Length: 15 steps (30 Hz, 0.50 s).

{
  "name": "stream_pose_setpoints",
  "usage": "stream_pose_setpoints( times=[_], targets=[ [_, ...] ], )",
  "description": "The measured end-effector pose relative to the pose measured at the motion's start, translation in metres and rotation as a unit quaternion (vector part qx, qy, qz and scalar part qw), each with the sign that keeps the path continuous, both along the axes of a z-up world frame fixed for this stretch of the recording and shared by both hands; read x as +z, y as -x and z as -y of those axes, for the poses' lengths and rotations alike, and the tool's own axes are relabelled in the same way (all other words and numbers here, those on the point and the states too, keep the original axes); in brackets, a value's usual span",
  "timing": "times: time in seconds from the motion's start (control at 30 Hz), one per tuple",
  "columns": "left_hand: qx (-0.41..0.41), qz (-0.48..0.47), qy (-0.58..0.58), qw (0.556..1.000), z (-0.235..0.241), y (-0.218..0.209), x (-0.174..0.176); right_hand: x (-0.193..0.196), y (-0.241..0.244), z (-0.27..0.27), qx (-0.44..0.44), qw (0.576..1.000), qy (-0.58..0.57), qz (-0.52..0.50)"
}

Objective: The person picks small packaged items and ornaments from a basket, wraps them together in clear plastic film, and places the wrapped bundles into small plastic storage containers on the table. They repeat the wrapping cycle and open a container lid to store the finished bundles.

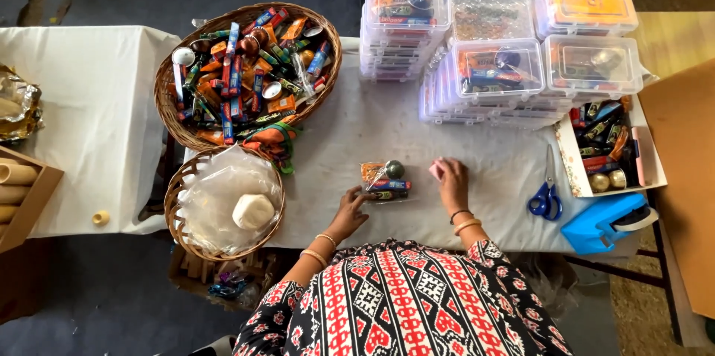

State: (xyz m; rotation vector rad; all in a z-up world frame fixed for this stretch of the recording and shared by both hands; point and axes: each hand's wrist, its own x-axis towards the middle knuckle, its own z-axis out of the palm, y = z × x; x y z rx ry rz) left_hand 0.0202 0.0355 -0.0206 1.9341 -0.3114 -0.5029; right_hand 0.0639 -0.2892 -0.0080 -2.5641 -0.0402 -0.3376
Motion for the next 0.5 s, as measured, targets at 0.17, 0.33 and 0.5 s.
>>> stream_pose_setpoints(
  times=[0.17, 0.33, 0.5],
  targets=[
    [0.041, 0.045, -0.031, 0.998, 0.006, 0.006, -0.022, 0.045, -0.019, -0.028, -0.025, 0.997, 0.018, 0.064],
    [0.121, 0.017, -0.04, 0.992, 0.013, -0.008, -0.035, 0.033, -0.028, -0.052, 0.076, 0.996, 0.036, 0.012],
    [0.147, -0.046, -0.066, 0.986, 0.015, -0.024, -0.029, -0.003, -0.038, -0.05, 0.062, 0.993, 0.077, -0.058]
  ],
)
